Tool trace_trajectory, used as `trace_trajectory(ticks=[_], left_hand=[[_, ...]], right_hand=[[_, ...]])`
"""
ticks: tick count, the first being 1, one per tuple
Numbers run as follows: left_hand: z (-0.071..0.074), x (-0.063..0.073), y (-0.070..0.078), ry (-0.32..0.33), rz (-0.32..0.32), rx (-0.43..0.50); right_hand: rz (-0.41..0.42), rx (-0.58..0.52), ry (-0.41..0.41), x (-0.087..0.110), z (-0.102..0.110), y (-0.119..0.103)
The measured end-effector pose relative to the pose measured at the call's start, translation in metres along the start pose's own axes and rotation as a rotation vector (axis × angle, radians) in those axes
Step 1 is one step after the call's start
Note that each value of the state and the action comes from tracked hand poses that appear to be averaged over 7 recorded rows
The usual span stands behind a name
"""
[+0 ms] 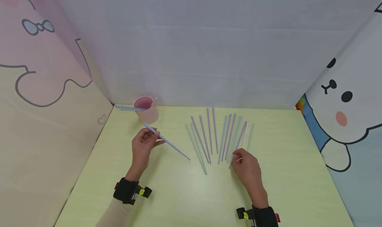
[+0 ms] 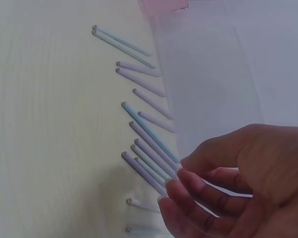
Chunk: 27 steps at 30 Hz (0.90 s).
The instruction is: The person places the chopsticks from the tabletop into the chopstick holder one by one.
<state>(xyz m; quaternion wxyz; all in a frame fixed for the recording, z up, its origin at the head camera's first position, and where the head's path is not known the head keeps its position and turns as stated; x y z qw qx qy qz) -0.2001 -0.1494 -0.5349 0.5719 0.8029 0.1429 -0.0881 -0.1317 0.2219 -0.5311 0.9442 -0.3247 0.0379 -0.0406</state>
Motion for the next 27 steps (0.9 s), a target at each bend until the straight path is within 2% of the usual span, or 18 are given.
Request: trace_trajectory(ticks=[6,10,18,22,27], left_hand=[[0.009,-0.012,0.014,0.048,-0.053,-0.027],[0.019,-0.022,0.027,0.089,-0.099,-0.049],[0.041,-0.050,0.056,0.150,-0.260,-0.050],[0.048,-0.064,0.069,0.195,-0.324,-0.064],[0.054,-0.074,0.082,0.242,-0.377,-0.067]], right_hand=[[-0.065,0.031,0.051,0.001,0.004,0.012],[-0.080,0.043,0.075,0.000,0.004,0.021],[-0.115,0.079,0.117,0.001,0.001,0.035],[-0.150,0.086,0.117,0.002,0.001,0.038],[-0.202,0.097,0.089,0.002,0.002,0.036]])
Point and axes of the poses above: each hand's wrist, its own x-axis away from the middle knuckle, its own z-axis out of the back of the hand, y = z × x, the point moved 1 cm from there along -x, towards the middle knuckle, and after that the axes turned 3 degrees about -z, right-handed, at the moved point
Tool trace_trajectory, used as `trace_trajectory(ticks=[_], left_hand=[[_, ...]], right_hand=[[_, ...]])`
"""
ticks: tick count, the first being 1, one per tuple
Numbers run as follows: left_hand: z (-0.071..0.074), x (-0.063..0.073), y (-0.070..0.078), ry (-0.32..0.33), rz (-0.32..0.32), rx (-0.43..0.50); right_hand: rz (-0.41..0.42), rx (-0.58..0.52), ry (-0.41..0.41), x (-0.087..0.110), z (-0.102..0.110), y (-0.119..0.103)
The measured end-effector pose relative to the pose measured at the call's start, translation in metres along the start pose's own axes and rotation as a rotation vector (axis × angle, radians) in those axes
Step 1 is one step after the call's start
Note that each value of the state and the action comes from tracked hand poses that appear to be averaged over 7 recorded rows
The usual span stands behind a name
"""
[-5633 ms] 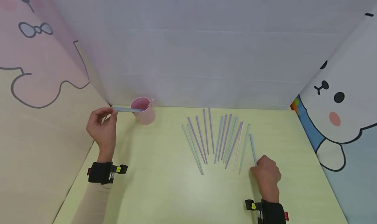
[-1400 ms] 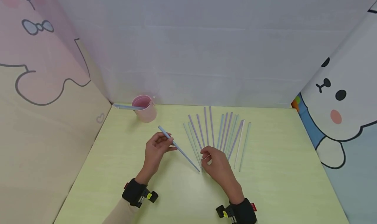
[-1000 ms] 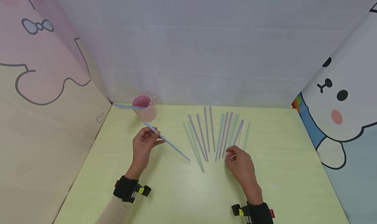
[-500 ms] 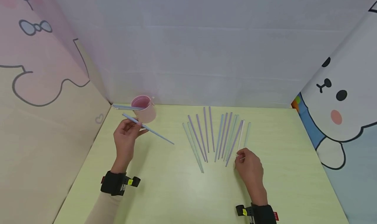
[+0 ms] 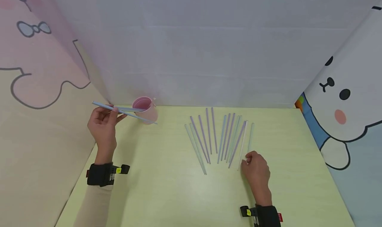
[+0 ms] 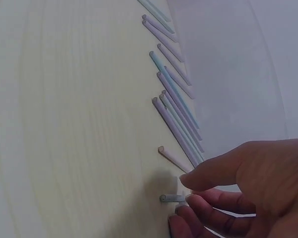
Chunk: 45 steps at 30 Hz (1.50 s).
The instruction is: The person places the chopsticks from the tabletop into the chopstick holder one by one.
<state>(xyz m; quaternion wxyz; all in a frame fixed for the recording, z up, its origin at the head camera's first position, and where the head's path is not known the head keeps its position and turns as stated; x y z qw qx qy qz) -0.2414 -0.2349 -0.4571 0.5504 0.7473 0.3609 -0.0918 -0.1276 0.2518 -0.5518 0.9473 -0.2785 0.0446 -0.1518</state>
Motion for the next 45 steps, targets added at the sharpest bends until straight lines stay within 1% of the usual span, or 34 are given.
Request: trace_trajectory(ticks=[3,8,13,16,19,22,26,31,37,40,43,45], left_hand=[[0.001,-0.006,0.002,0.026,-0.035,-0.010],[0.001,-0.012,0.005,0.096,-0.085,-0.035],[0.002,-0.016,0.005,0.167,-0.099,-0.044],[0.003,-0.019,0.000,0.168,-0.098,-0.058],[0.003,-0.021,-0.005,0.146,-0.095,-0.099],[0.002,-0.022,-0.008,0.155,-0.085,-0.118],[-0.004,-0.022,-0.003,0.171,-0.092,-0.156],[-0.012,-0.019,0.008,0.151,-0.094,-0.207],[-0.012,-0.016,0.009,0.175,-0.094,-0.199],[-0.013,-0.016,0.010,0.185,-0.068,-0.171],[-0.013,-0.015,0.011,0.194,-0.049,-0.176],[-0.012,-0.014,0.012,0.204,-0.043,-0.198]], right_hand=[[-0.032,0.021,-0.005,0.000,0.001,0.002],[-0.073,0.038,0.003,-0.002,0.004,0.009],[-0.111,0.053,-0.020,-0.006,0.008,0.016],[-0.127,0.059,-0.036,-0.006,0.010,0.018],[-0.138,0.069,-0.044,-0.006,0.012,0.020],[-0.141,0.073,-0.053,-0.006,0.013,0.021],[-0.144,0.080,-0.071,-0.006,0.015,0.021],[-0.167,0.107,-0.100,-0.007,0.017,0.021],[-0.151,0.130,-0.129,-0.010,0.022,0.018],[-0.159,0.134,-0.139,-0.010,0.024,0.016],[-0.167,0.138,-0.147,-0.011,0.026,0.015],[-0.171,0.139,-0.155,-0.011,0.027,0.015]])
Point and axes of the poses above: each hand's wrist, its own x-axis away from the middle knuckle, its own z-axis out of the back of the hand, y = z × x, the point moved 1 cm from there along -x, towards the middle knuckle, and after that the axes turned 3 degrees about -z, right-handed, at the moved point
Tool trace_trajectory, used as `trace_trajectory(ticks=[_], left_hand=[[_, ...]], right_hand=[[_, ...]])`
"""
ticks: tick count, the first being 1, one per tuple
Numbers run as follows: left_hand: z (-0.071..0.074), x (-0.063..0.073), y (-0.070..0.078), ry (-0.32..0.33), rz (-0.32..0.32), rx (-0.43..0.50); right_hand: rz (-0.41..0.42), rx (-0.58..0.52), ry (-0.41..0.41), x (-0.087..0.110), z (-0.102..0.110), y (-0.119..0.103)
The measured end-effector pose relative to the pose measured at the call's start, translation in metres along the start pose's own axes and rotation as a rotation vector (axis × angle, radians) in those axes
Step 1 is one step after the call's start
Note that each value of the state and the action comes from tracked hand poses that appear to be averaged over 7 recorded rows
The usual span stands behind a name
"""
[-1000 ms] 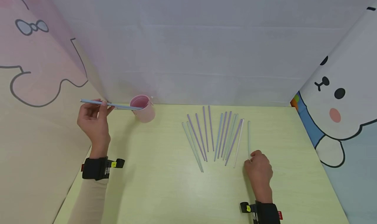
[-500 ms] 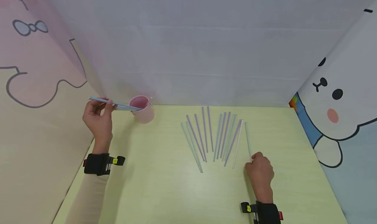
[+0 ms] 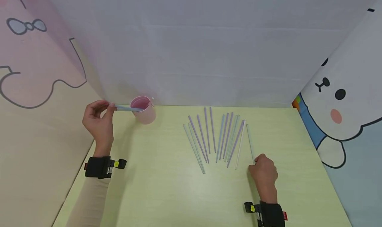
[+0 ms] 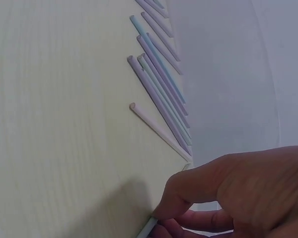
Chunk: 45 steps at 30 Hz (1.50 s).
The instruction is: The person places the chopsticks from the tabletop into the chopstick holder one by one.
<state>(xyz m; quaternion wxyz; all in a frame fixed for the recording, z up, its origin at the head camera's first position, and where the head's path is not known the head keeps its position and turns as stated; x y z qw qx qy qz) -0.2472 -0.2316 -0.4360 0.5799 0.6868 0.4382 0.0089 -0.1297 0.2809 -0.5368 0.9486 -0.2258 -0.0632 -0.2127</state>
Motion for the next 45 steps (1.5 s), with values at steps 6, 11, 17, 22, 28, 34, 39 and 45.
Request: trace_trajectory(ticks=[6,11,17,22,28,34,39,45], left_hand=[[0.008,0.008,-0.007,0.021,-0.005,-0.064],[0.017,0.019,-0.027,0.020,0.022,-0.002],[0.020,0.028,-0.038,-0.019,0.030,0.032],[0.020,0.038,-0.043,-0.069,0.041,0.017],[0.016,0.058,-0.050,-0.124,0.093,0.007],[0.009,0.084,-0.058,-0.196,0.179,0.028],[0.005,0.101,-0.063,-0.269,0.292,0.037],[0.004,0.116,-0.070,-0.355,0.424,0.036]], right_hand=[[0.005,0.017,-0.035,0.001,0.005,0.000],[-0.005,0.024,-0.073,0.002,0.010,-0.001],[-0.006,0.024,-0.095,0.003,0.011,-0.003],[0.020,0.001,-0.087,0.007,0.010,-0.009],[0.071,-0.025,-0.080,0.011,0.010,-0.019],[0.122,-0.056,-0.104,0.016,-0.001,-0.031],[0.166,-0.091,-0.122,0.021,-0.014,-0.045],[0.205,-0.114,-0.123,0.025,-0.022,-0.059]])
Point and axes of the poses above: each hand's wrist, its own x-axis away from the middle knuckle, its own z-axis out of the back of the hand, y = z × x, the point moved 1 cm from there along -x, towards the middle knuckle, and after that the axes turned 3 degrees about -z, right-handed, at the moved point
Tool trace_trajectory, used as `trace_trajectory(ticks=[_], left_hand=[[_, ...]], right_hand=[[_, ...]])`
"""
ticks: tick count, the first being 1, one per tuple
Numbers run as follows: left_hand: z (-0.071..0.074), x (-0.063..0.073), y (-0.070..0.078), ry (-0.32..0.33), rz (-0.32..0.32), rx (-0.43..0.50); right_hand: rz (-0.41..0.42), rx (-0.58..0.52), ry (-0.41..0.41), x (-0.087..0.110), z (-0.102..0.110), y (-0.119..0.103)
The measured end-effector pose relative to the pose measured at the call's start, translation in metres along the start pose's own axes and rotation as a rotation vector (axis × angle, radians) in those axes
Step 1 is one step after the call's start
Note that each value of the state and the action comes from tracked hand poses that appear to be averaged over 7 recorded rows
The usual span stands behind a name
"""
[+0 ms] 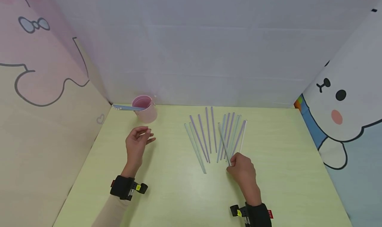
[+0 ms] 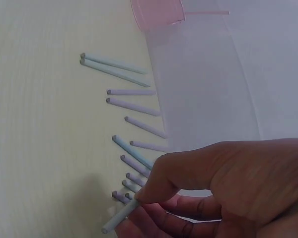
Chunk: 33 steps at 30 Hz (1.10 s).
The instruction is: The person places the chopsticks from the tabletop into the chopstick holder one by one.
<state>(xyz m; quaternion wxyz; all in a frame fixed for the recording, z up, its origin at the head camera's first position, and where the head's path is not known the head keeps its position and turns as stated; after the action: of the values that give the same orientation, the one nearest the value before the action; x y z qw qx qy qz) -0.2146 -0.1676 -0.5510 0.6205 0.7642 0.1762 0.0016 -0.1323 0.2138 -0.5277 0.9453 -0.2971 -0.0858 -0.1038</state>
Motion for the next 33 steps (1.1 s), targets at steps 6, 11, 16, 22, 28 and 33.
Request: trace_trajectory(ticks=[6,11,16,22,28,33], left_hand=[[-0.007,0.008,-0.008,-0.055,0.057,-0.004],[-0.015,0.013,-0.012,-0.101,0.062,-0.012],[-0.025,0.019,-0.015,-0.148,0.076,-0.019],[-0.038,0.028,-0.021,-0.203,0.115,-0.021],[-0.051,0.036,-0.025,-0.277,0.138,-0.023],[-0.059,0.042,-0.025,-0.319,0.161,-0.005]], right_hand=[[0.069,-0.021,0.013,0.000,-0.006,-0.012],[0.127,-0.035,0.036,0.000,-0.010,-0.021],[0.169,-0.042,0.036,-0.002,-0.014,-0.029],[0.208,-0.059,0.026,-0.001,-0.019,-0.038],[0.247,-0.077,0.007,0.003,-0.026,-0.047],[0.309,-0.109,-0.021,0.007,-0.030,-0.056]])
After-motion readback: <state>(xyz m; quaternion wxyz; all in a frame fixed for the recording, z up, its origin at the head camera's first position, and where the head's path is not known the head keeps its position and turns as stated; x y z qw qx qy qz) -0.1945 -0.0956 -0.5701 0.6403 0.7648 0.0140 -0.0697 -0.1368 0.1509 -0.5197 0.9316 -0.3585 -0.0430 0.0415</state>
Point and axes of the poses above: each hand's wrist, its own x-axis away from the middle knuckle, its own z-axis out of the back of the hand, y = z × x, the point moved 1 cm from there along -x, towards the middle knuckle, and after that the axes turned 3 degrees about -z, right-handed, at the moved point
